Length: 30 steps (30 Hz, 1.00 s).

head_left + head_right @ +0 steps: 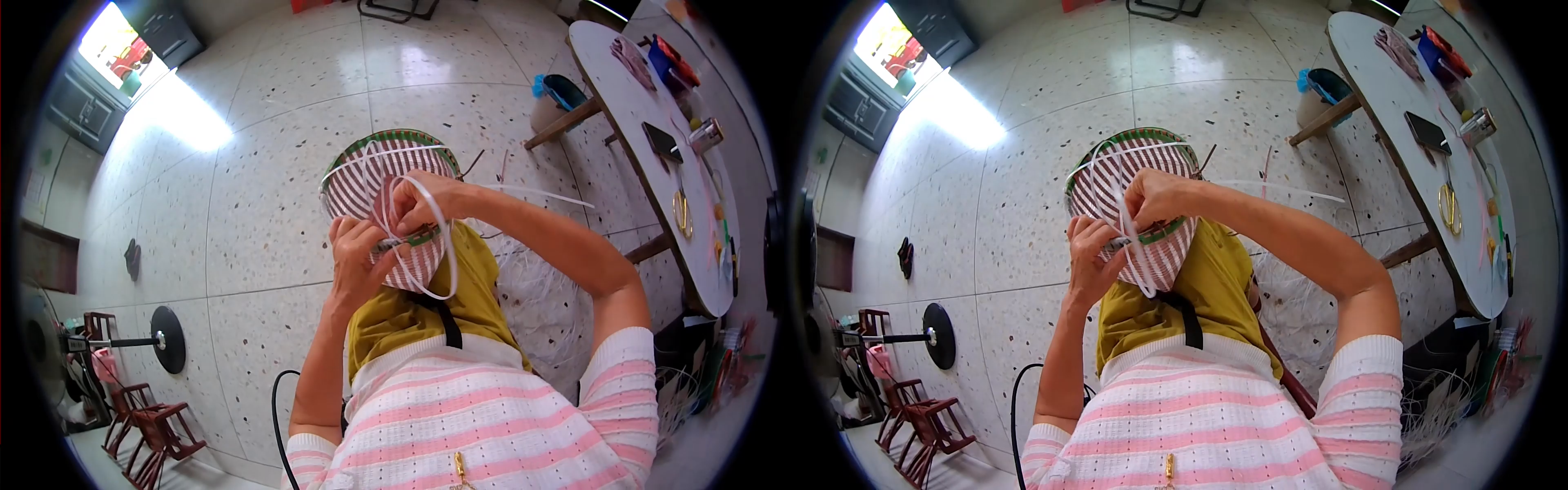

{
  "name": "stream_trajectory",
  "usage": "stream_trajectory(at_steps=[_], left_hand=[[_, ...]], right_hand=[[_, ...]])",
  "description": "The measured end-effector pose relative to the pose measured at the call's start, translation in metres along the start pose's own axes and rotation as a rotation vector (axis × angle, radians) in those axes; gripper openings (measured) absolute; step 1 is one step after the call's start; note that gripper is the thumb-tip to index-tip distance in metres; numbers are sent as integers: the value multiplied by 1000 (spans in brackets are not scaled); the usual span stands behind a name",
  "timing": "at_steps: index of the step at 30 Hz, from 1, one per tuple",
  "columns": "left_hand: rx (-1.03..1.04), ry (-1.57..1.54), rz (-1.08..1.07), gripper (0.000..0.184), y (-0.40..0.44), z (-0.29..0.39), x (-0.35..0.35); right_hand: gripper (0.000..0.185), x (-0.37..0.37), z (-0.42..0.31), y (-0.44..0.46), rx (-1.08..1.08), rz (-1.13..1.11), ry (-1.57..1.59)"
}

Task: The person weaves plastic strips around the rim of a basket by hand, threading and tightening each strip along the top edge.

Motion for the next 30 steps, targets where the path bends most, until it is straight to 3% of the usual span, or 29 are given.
stream_trajectory(at_steps=[5, 7, 12, 14, 19, 30], left_hand=[[-9, 4, -25, 25, 2, -1, 3], [-3, -3, -20, 26, 4, 0, 3], [-30, 0, -26, 29, 8, -3, 4], [-35, 3, -34, 30, 7, -5, 4], [-41, 11, -38, 30, 8, -8, 4], [-46, -10, -20, 27, 9, -12, 5]], right_hand=[[11, 1, 17, 10, -20, 30, 55], [9, 10, 25, 16, -8, -85, -29], [6, 4, 23, 14, 107, -54, -96], [6, -7, 18, 11, 78, 54, 31], [8, -4, 21, 14, 63, 15, 129], [17, -1, 15, 11, 174, -74, -139]])
Point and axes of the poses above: each hand's wrist, its own y-axis towards the middle knuckle, its own x-axis out of the palm, z = x × y, the point moved 10 cm from there along y, towards the middle knuckle, and after that the axes turned 10 degrees about -y, right-handed, at the moved point
